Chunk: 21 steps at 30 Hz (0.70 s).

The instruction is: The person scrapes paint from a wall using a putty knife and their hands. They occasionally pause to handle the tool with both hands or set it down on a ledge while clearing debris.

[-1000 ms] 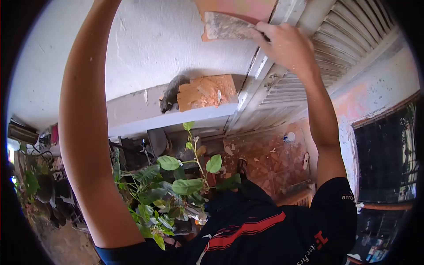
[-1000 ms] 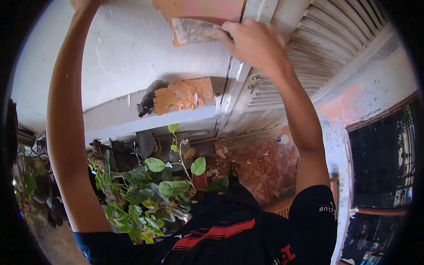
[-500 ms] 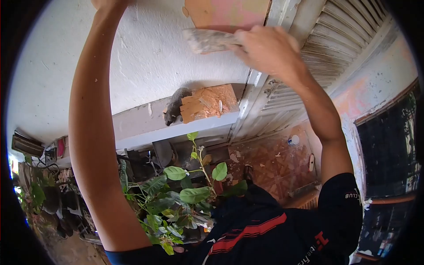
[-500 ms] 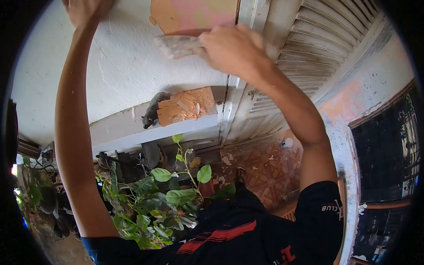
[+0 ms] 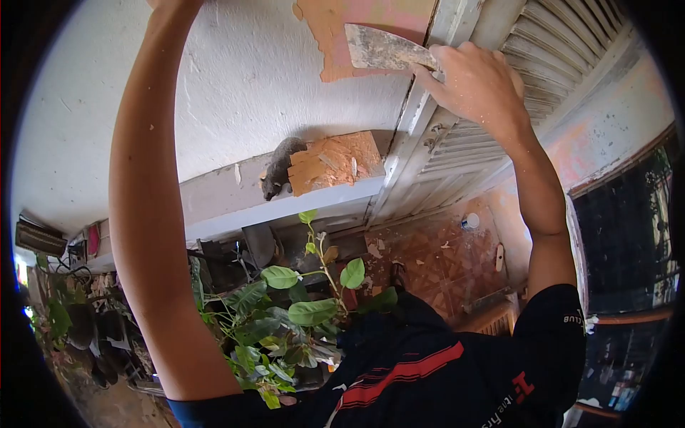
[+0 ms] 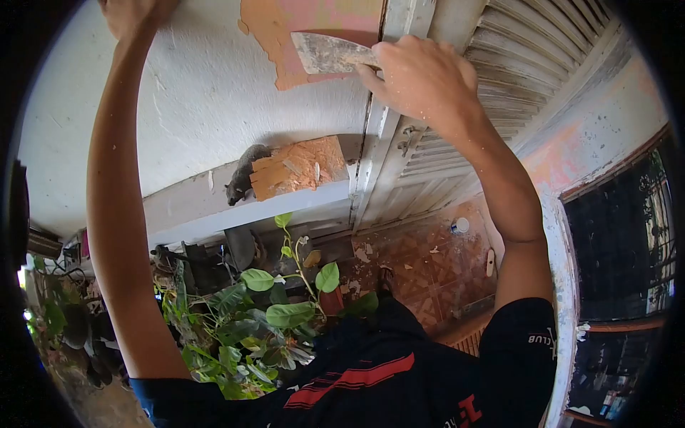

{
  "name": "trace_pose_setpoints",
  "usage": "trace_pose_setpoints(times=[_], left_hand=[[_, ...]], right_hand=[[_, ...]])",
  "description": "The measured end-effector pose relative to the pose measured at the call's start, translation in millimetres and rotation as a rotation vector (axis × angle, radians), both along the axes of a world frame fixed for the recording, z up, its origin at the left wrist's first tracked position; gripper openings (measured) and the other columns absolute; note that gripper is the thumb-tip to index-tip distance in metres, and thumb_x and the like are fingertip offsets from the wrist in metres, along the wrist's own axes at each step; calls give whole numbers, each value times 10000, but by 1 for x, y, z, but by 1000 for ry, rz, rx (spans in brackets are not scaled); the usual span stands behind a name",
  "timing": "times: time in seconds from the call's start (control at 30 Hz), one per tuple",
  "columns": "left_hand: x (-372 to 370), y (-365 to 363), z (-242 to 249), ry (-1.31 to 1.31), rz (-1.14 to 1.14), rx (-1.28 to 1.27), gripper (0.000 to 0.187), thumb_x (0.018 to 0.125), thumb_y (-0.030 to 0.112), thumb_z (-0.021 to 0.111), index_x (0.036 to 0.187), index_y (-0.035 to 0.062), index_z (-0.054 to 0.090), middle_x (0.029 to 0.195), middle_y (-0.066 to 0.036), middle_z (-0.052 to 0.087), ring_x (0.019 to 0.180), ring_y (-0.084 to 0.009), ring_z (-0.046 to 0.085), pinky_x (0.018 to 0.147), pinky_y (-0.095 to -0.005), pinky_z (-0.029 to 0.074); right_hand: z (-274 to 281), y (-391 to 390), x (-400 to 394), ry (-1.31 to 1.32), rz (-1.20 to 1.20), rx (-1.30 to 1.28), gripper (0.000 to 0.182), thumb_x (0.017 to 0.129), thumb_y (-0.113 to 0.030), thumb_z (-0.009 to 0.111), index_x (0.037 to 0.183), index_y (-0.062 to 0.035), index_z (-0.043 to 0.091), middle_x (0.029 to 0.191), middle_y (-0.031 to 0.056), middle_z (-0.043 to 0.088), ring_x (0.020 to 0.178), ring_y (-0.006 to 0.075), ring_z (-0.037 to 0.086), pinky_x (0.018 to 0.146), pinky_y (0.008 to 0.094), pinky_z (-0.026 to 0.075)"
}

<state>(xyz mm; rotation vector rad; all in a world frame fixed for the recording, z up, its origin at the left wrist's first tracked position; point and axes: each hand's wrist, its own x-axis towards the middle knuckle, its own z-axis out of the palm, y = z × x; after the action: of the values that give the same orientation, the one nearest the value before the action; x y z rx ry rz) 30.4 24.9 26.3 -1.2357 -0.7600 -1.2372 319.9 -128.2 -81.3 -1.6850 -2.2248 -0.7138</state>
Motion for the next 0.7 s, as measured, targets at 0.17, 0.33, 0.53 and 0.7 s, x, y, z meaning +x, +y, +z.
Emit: trace_pose_setpoints(times=[0.17, 0.33, 0.53, 0.7], left_hand=[[-1, -2, -1, -19, -1, -24, 685, 991, 397, 370, 1574, 77, 205, 1646, -94, 210, 1526, -270, 156, 1255, -417, 78], [1, 1, 2, -12, 27, -23, 682, 991, 396, 351, 1573, 71, 206, 1646, -94, 209, 1529, -268, 147, 1255, -417, 74], [2, -4, 0, -45, 32, -38, 689, 981, 383, 366, 1574, 71, 204, 1648, -91, 203, 1530, -267, 142, 1256, -417, 73], [-1, -6, 1, -23, 28, -81, 695, 973, 379, 377, 1574, 77, 204, 1649, -89, 202, 1530, -267, 143, 1257, -417, 76]], right_hand=[[-12, 11, -16, -46, 48, 27, 365, 948, -342, 595, 819, -22, 714, 629, 155, 660, 581, 297, 676, 589, 431, 551], [-15, 11, -3, -16, 22, -87, 360, 957, -326, 585, 797, -29, 709, 573, 126, 629, 524, 275, 639, 575, 409, 531], [-13, 13, -37, 66, 59, -315, 316, 967, -281, 574, 799, -60, 726, 529, 34, 583, 428, 147, 540, 479, 362, 502], [-17, 11, -29, -16, 110, -217, 327, 984, -281, 553, 815, -54, 718, 521, 20, 562, 415, 140, 491, 502, 357, 503]])
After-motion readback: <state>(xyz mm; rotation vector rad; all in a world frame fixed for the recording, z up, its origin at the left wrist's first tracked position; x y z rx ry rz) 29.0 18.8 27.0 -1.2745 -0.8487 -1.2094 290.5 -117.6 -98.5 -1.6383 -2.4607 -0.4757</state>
